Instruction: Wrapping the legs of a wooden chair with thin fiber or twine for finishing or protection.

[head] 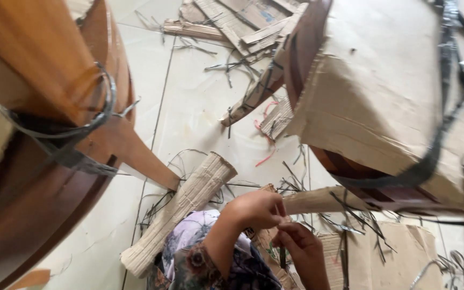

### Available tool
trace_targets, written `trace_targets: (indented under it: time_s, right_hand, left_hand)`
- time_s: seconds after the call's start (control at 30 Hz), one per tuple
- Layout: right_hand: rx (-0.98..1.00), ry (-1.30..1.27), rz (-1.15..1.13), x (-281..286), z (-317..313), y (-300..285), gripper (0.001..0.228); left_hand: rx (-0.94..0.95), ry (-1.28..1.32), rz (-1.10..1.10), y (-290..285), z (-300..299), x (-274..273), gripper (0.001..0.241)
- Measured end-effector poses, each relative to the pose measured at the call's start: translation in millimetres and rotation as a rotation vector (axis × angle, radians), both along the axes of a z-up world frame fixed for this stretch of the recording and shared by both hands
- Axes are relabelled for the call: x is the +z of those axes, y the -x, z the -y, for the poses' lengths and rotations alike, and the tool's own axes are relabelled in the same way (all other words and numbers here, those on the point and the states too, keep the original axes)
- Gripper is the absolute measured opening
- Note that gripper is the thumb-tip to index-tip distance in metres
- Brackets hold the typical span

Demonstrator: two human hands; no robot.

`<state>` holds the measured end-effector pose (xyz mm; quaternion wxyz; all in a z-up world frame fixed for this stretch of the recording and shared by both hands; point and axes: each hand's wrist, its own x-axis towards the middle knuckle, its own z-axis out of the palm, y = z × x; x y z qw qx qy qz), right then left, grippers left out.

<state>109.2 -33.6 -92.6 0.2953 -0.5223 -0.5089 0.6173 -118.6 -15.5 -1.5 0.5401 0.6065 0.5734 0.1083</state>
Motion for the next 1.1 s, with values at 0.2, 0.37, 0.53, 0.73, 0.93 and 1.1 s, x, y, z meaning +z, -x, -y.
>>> trace_targets:
  time_s: [0.2, 0.37, 0.53, 0.73, 0.93, 1.1]
  right_hand:
    - [-0.106, -0.036, -0.037, 46, 7, -47, 0.018]
    - [-0.084, -0.185, -0.165, 57, 11, -55, 0.038]
    - [0.175, -0.165, -0.280, 44, 11, -60, 0.058]
    - [0.057, 0.133, 0.035, 44, 11, -82, 0.022]
    - [0.010, -0.026, 0.623, 34, -12, -133, 0.014]
    - [-0.225, -0.319, 0.972, 31, -24, -165, 0.016]
  left_hand:
    - [-0.230, -0.046, 0.053, -41, 2, 4, 0.037]
    - [-0.248, -0.138, 0.208, -60, 4, 7, 0.015]
    - [-0.282, -0.136, 0.463, -56, -2, -16, 0.015]
    - [-0.306, -0.058, 0.460, -48, -8, -21, 0.014]
    - [-0.033, 0.003, 0.382, -38, -23, -29, 0.016]
    - [0.438, -0.152, 0.123, -44, -27, -30, 0.019]
